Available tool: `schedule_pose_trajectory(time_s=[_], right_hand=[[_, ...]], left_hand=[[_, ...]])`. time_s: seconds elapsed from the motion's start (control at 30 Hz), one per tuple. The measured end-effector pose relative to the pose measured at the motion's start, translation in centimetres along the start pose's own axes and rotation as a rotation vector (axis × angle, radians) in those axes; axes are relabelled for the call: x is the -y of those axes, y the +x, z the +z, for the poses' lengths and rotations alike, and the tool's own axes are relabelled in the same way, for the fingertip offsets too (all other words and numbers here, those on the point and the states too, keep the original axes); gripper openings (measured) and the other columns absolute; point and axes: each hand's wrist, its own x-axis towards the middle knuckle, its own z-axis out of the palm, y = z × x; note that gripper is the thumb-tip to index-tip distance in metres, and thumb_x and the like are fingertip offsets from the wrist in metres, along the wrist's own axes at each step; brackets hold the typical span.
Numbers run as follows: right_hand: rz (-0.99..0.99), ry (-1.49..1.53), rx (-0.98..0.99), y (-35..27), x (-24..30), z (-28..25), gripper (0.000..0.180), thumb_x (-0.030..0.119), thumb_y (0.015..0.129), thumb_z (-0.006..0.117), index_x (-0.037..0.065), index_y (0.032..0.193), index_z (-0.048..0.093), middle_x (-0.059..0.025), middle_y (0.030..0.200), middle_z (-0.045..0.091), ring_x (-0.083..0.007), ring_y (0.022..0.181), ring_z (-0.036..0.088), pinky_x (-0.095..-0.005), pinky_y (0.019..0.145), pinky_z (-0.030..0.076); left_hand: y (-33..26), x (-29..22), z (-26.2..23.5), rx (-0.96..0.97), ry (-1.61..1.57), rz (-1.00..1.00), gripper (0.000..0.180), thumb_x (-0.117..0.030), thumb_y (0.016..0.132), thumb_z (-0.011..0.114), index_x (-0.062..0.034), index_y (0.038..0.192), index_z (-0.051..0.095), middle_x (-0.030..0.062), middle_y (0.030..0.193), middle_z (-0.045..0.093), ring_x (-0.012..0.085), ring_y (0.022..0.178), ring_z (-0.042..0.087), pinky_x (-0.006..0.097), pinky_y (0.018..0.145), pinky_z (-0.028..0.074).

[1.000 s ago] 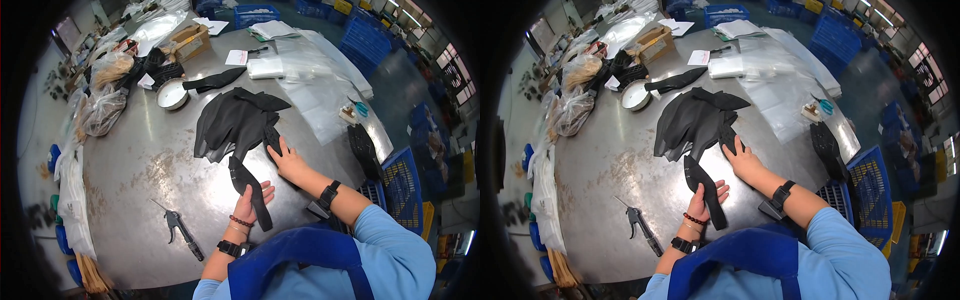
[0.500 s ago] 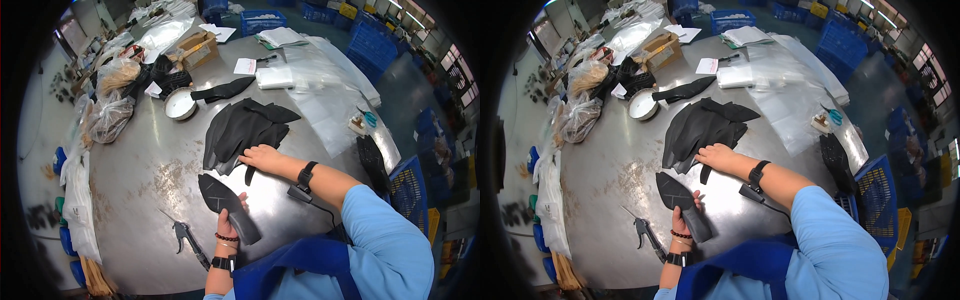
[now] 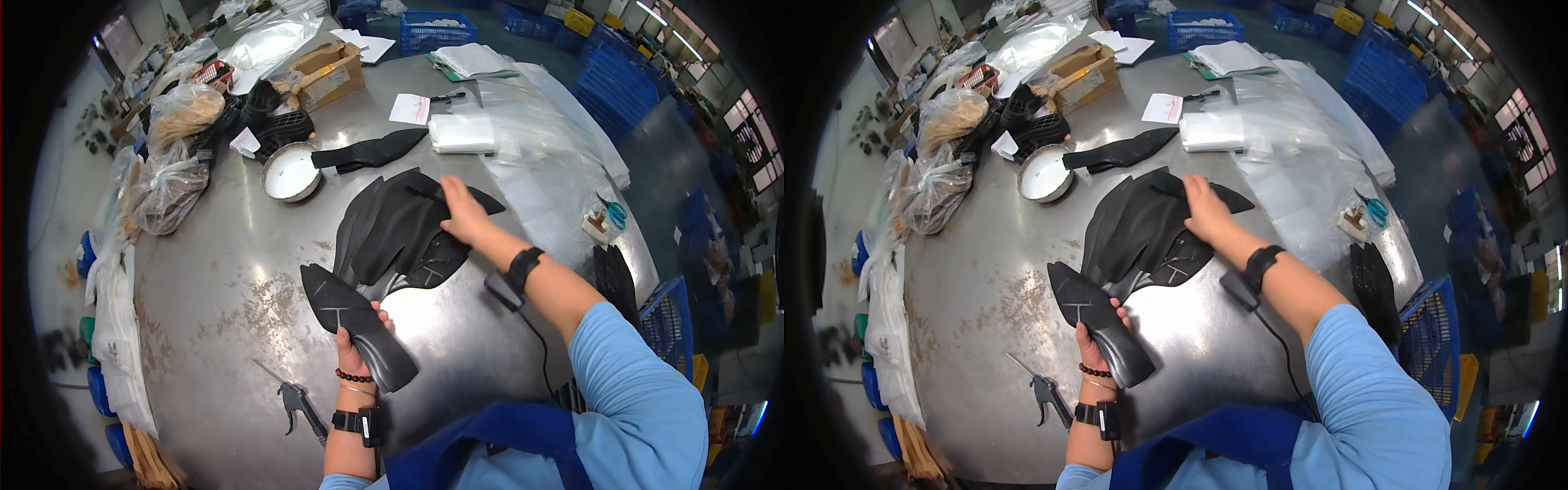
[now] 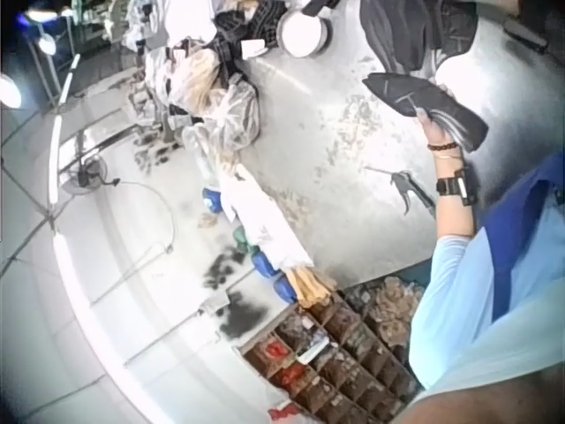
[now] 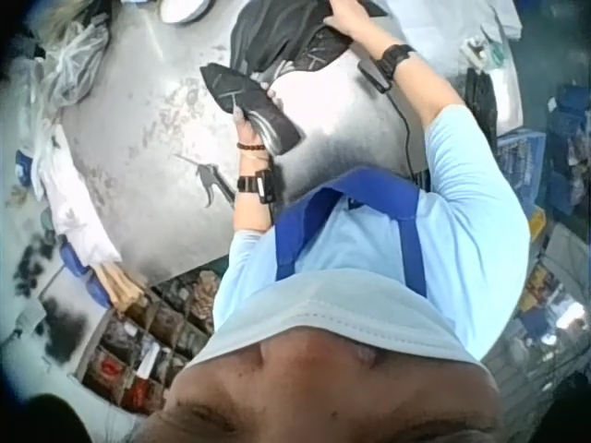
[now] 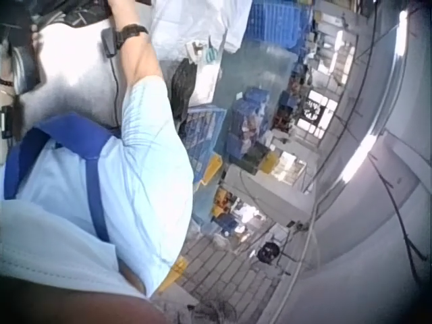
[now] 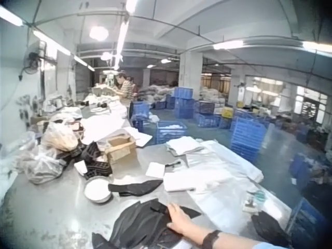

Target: Sorting black plastic molded parts and placing them into a plastic bag at a factory workstation.

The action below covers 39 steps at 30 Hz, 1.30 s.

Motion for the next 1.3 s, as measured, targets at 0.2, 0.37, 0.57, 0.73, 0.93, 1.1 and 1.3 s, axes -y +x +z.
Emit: schedule_pose_trajectory(time_s=[0.2, 0.37, 0.57, 0.73, 0.93, 1.1, 1.3], right_hand=[[-0.011, -0.198, 0.261, 4.6, -2.0, -3.1, 0.056, 0.005, 0.069, 0.076, 0.008, 0.120, 0.055, -0.0122, 0.118, 0.049, -0.0358, 0.102, 0.060, -0.0430, 0.084, 0.052], [-0.939, 0.083, 0.163, 1.4, 8.7, -3.9, 0.023, 0.010, 0.079, 0.057, 0.013, 0.101, 0.057, -0.0093, 0.114, 0.059, -0.0217, 0.083, 0.063, -0.0341, 0.070, 0.049], [-0.812, 0.133, 0.753, 4.8, 12.2, 0.3, 0.064, 0.008, 0.079, 0.065, 0.018, 0.139, 0.045, -0.0030, 0.145, 0.046, -0.0242, 0.118, 0.058, -0.0357, 0.098, 0.045], [-0.640, -0.477, 1.109, 14.0, 10.4, 4.1, 0.143, 0.027, 0.040, 0.094, 0.018, 0.154, 0.010, -0.0073, 0.162, 0.005, -0.0251, 0.149, -0.002, -0.0651, 0.114, -0.001], [-0.738, -0.564, 1.156, 15.3, 11.5, 5.7, 0.146, 0.037, 0.035, 0.095, 0.013, 0.153, 0.013, -0.0106, 0.152, 0.028, -0.0279, 0.144, 0.019, -0.0596, 0.115, 0.005], [-0.794, -0.724, 1.123, 14.7, 14.0, 2.2, 0.114, 0.032, 0.040, 0.095, 0.007, 0.137, 0.040, -0.0079, 0.136, 0.044, -0.0283, 0.132, 0.036, -0.0486, 0.106, 0.029], [-0.898, -0.544, 0.847, 12.6, 9.5, 1.1, 0.072, 0.018, 0.048, 0.090, 0.007, 0.109, 0.053, -0.0088, 0.110, 0.062, -0.0295, 0.108, 0.058, -0.0410, 0.088, 0.044]], left_hand=[[-0.9, -1.8, -1.8, -0.105, 0.150, -0.072, 0.087, -0.049, 0.080, 0.073, 0.0052, 0.138, 0.037, 0.0214, 0.137, 0.047, 0.0391, 0.127, 0.048, 0.052, 0.112, 0.035], [2.5, 0.5, 1.9, -0.077, 0.217, 0.095, 0.098, -0.060, 0.069, 0.075, -0.0044, 0.141, 0.039, 0.0150, 0.140, 0.047, 0.0384, 0.133, 0.041, 0.052, 0.111, 0.036], [0.8, -1.8, -1.4, -0.091, 0.063, 0.022, 0.085, -0.042, 0.075, 0.080, 0.0037, 0.135, 0.041, 0.0219, 0.122, 0.059, 0.0317, 0.113, 0.060, 0.043, 0.095, 0.052], [-2.1, -3.3, -1.3, -0.170, 0.106, 0.133, 0.092, -0.047, 0.079, 0.075, 0.0069, 0.141, 0.033, 0.0254, 0.118, 0.060, 0.0327, 0.105, 0.062, 0.041, 0.092, 0.054], [-1.8, -3.6, -0.9, -0.283, 0.096, 0.218, 0.086, -0.052, 0.085, 0.066, 0.0077, 0.139, 0.035, 0.0248, 0.121, 0.058, 0.0317, 0.109, 0.060, 0.038, 0.097, 0.051], [-2.6, -4.3, -2.2, -0.213, 0.137, 0.182, 0.084, -0.054, 0.087, 0.062, 0.0079, 0.138, 0.037, 0.0234, 0.123, 0.057, 0.0309, 0.111, 0.060, 0.038, 0.099, 0.050], [-2.0, -3.9, -2.2, -0.267, 0.193, 0.231, 0.080, -0.053, 0.089, 0.060, 0.0064, 0.137, 0.038, 0.0187, 0.124, 0.057, 0.0278, 0.111, 0.060, 0.038, 0.100, 0.049]])
